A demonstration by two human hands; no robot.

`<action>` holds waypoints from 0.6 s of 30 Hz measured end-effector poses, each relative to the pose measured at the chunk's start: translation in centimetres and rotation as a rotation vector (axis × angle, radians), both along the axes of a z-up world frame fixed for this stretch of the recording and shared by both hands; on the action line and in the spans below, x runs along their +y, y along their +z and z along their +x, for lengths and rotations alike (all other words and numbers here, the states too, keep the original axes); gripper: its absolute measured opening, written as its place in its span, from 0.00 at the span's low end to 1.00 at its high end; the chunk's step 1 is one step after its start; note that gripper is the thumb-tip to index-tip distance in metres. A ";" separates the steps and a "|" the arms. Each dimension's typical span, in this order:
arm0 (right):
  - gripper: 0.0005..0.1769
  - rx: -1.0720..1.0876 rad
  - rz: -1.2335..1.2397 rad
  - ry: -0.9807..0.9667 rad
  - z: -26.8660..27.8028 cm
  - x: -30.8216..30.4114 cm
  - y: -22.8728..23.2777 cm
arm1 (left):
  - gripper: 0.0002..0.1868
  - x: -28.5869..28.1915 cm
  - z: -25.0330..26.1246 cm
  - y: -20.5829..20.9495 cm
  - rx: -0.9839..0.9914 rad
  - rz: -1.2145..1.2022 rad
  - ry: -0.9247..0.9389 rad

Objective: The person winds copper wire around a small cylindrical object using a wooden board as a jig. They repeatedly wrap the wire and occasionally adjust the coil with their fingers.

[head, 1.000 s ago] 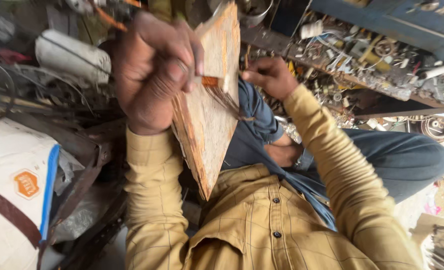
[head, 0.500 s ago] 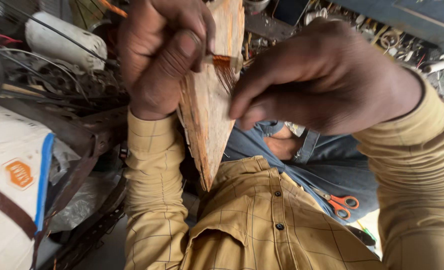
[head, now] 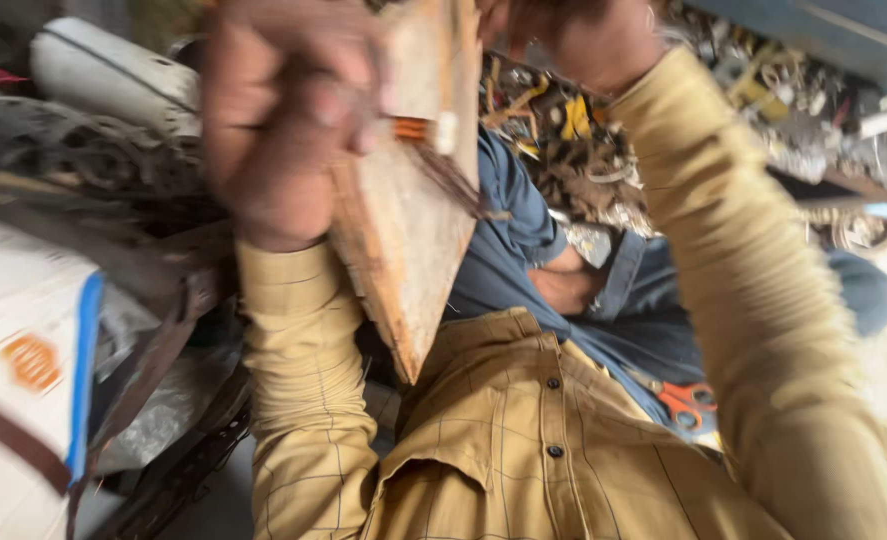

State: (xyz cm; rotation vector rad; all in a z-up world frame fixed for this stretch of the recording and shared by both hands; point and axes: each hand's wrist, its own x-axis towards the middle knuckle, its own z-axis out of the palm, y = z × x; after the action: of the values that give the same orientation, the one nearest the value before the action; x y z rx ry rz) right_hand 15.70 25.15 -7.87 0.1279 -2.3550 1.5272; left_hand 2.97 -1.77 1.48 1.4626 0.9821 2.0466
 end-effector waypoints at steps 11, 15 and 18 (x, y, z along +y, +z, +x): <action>0.18 -0.205 -0.679 -0.448 10.3 -6.9 -28.9 | 0.07 -1.0 -5.6 -3.6 -0.007 0.157 0.104; 0.07 -0.166 -1.088 -0.278 11.3 -5.2 -27.4 | 0.06 -0.9 -5.5 -3.9 -0.045 0.144 0.132; 0.07 -0.258 -0.666 -0.379 10.1 -5.8 -25.7 | 0.07 -0.2 -6.1 -3.7 -0.021 0.155 0.085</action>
State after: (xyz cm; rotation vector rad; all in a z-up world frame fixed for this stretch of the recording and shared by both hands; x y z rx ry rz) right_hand 25.81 19.34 -33.62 -0.6624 -1.7569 2.1008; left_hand -3.14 -1.95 -2.26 1.4962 0.9095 2.2388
